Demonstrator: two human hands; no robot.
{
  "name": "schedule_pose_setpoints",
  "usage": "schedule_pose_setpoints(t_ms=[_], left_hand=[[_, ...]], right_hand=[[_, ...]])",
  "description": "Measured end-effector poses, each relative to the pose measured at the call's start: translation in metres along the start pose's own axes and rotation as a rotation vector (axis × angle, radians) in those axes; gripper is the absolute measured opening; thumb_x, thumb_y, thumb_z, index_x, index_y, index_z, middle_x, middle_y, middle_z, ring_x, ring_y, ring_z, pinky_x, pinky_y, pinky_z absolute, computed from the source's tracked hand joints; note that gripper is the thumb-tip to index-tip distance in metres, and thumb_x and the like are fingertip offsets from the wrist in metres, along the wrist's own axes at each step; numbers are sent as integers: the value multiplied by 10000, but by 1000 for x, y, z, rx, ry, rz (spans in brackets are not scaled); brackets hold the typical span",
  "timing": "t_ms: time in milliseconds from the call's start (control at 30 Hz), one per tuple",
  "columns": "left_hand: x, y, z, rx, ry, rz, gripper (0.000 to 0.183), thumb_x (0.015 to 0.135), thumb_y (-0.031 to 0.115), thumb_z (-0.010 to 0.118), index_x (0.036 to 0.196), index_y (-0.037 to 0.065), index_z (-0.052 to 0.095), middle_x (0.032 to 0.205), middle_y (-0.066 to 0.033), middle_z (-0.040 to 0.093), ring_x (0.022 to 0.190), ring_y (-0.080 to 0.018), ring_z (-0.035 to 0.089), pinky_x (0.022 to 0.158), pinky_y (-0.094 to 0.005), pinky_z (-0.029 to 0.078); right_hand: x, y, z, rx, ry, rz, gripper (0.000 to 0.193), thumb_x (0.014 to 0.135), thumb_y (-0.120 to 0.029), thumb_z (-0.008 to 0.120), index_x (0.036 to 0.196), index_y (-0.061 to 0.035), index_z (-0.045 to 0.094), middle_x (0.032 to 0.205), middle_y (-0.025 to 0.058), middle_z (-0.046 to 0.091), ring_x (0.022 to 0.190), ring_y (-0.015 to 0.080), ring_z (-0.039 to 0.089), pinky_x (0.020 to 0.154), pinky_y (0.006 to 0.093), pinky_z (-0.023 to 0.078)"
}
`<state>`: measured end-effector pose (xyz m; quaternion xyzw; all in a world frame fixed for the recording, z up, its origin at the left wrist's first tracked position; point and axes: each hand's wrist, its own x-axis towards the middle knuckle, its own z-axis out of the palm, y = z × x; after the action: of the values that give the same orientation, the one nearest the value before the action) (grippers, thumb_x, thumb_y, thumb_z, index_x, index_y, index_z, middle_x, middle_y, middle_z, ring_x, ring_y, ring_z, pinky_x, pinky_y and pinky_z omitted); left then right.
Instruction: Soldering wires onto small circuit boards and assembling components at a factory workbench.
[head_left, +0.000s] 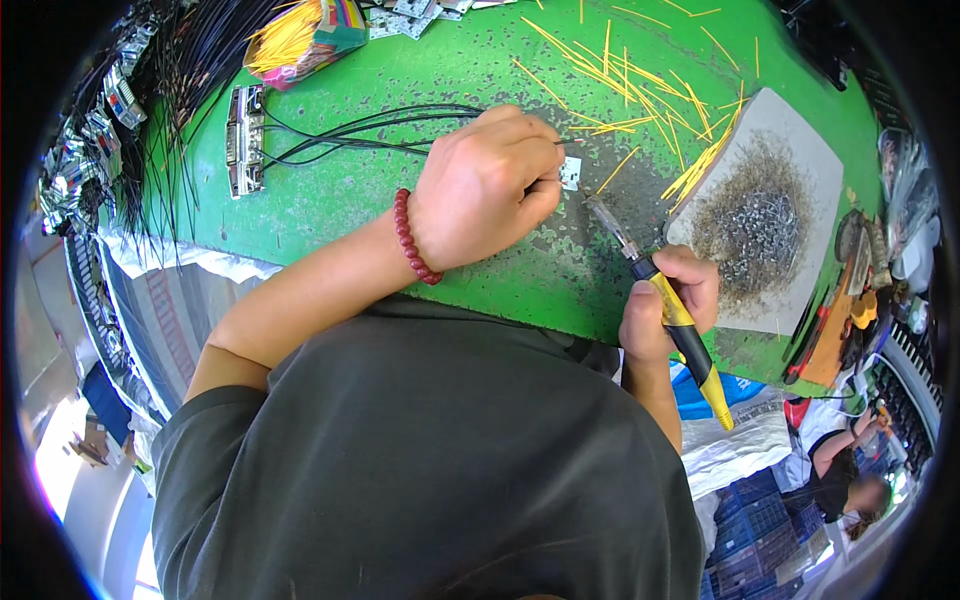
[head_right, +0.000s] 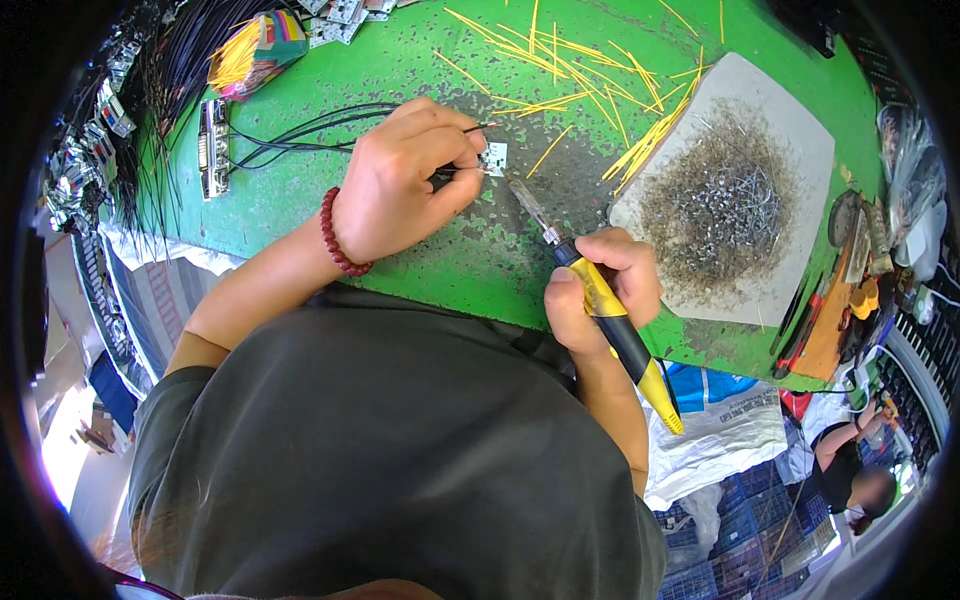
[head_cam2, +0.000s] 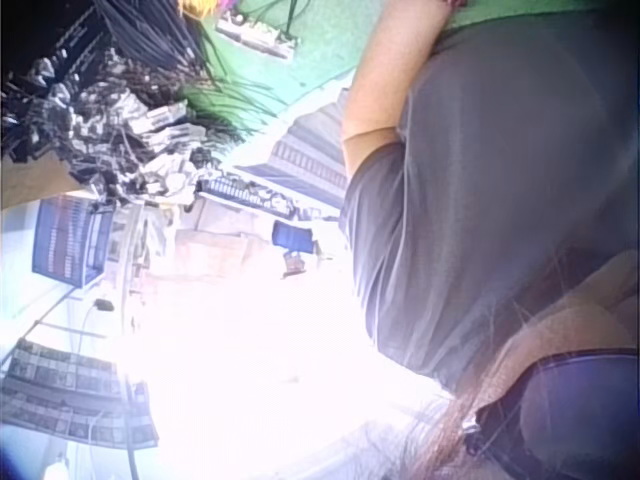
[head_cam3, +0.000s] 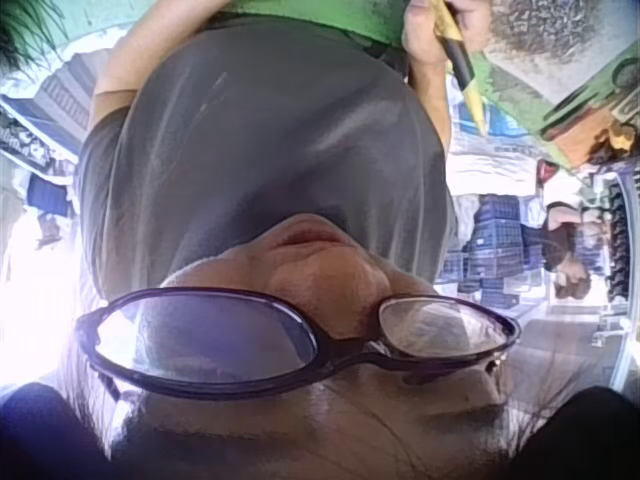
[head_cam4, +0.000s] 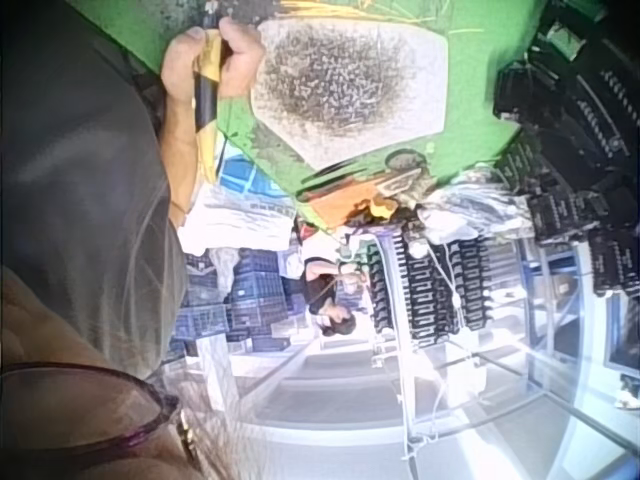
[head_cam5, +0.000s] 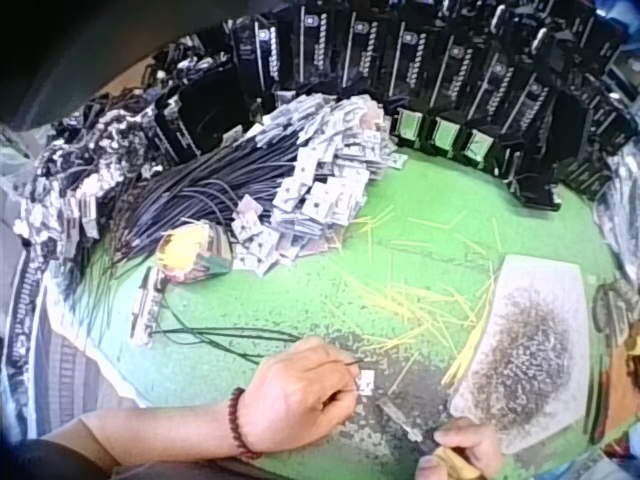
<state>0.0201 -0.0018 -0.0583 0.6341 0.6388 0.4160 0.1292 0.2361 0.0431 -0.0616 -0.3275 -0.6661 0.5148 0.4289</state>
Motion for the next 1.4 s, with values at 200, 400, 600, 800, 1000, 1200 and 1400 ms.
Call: schedule_pose_setpoints(t_ms=[200, 400, 600, 800, 1000, 1200, 1400], left_hand=[[0, 1, -1, -5, -26, -12, 135, 654, -26, 698, 689, 16, 574, 833, -103, 662, 749, -262, 612, 663, -338, 508], [8, 2, -10, 21, -177, -48, 113, 701, 4, 670, 710, 14, 559, 810, -107, 627, 757, -294, 582, 673, -367, 485], [21, 8, -15, 107, -353, -76, 92, 759, 50, 624, 730, 3, 551, 782, -130, 573, 785, -337, 567, 686, -409, 478], [24, 8, -15, 119, -386, -77, 85, 765, 56, 617, 731, -2, 564, 809, -139, 582, 810, -348, 577, 704, -419, 483], [23, 8, -15, 106, -375, -68, 84, 761, 46, 614, 719, -6, 565, 811, -144, 594, 805, -348, 582, 708, -416, 486], [22, 6, -14, 91, -359, -61, 83, 761, 41, 611, 714, -9, 563, 807, -146, 596, 799, -348, 584, 704, -412, 488], [22, 7, -15, 93, -363, -68, 77, 761, 38, 606, 716, -6, 562, 803, -144, 594, 795, -345, 584, 693, -410, 489]], right_hand=[[-1, 3, -1, 21, 2, -10, 321, 754, -182, 730, 921, -5, 522, 802, 84, 533, 647, 111, 441, 577, 246, 353], [0, 0, 0, 48, 2, 23, 300, 761, -163, 718, 927, -9, 523, 791, 70, 521, 647, 106, 432, 577, 243, 348], [1, 0, -1, 47, -9, 42, 277, 755, -127, 705, 929, -11, 524, 776, 54, 507, 652, 102, 432, 581, 243, 345], [3, -1, 0, 50, -22, 50, 249, 737, -82, 682, 925, -5, 537, 772, 56, 523, 641, 94, 438, 574, 237, 352], [4, 0, 1, 6, -41, 48, 255, 728, -66, 682, 929, 3, 542, 758, 48, 532, 616, 84, 443, 555, 228, 350], [2, 4, 1, 53, -2, -32, 282, 746, -117, 714, 929, -3, 532, 795, 75, 535, 667, 119, 462, 594, 254, 367], [-1, 3, 2, 78, 81, -57, 362, 788, -236, 738, 964, -14, 513, 794, 71, 513, 700, 129, 450, 621, 258, 362]])
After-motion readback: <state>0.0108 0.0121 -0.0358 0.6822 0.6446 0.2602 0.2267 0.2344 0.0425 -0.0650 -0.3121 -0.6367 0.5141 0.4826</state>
